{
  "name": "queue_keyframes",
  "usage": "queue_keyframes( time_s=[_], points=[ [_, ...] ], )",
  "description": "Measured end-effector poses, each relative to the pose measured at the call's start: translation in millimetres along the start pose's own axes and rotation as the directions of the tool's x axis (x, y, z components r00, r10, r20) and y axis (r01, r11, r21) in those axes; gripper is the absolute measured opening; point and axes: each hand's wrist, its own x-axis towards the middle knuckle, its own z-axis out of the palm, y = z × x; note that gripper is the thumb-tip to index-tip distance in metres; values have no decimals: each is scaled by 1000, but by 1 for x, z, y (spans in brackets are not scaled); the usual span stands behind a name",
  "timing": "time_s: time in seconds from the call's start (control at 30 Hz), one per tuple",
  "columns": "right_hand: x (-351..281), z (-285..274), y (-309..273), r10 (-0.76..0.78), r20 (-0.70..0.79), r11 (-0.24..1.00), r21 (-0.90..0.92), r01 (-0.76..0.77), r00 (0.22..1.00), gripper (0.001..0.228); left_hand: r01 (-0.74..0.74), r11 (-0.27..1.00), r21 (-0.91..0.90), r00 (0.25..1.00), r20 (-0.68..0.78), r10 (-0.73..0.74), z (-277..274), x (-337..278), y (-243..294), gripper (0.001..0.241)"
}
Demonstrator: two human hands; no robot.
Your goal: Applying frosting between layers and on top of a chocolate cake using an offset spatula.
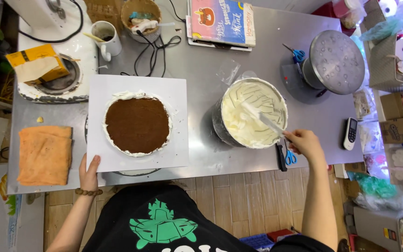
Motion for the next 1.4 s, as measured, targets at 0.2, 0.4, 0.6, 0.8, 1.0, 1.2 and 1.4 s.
queue_keyframes(
  time_s=[0.2,0.4,0.6,0.8,1.0,1.2,1.4],
  points=[
    [-25,10,-39,-394,-297,657,-753,41,870,37,17,995,-102,1000,16,-15,2,1,-1,44],
    [35,91,-60,-432,-147,630,-755,182,890,38,5,998,-66,1000,10,-4,3,1,0,43],
    [32,71,-89,-198,-6,864,-472,172,980,37,-25,998,-61,1000,2,25,8,1,0,40],
    [-8,40,-111,-141,-96,930,-354,98,985,40,-7,998,-56,1000,6,7,9,-4,-1,39],
    [-21,22,-53,-217,-99,944,234,235,971,28,2,999,-45,1000,-6,-2,14,-3,6,41],
    [-117,51,-81,-528,-3,753,461,470,849,35,5,980,-197,1000,5,-4,7,16,-31,53],
    [-156,218,-156,-783,-8,622,34,782,622,39,72,981,-179,994,92,-57,3,33,-3,64]
  ],
)
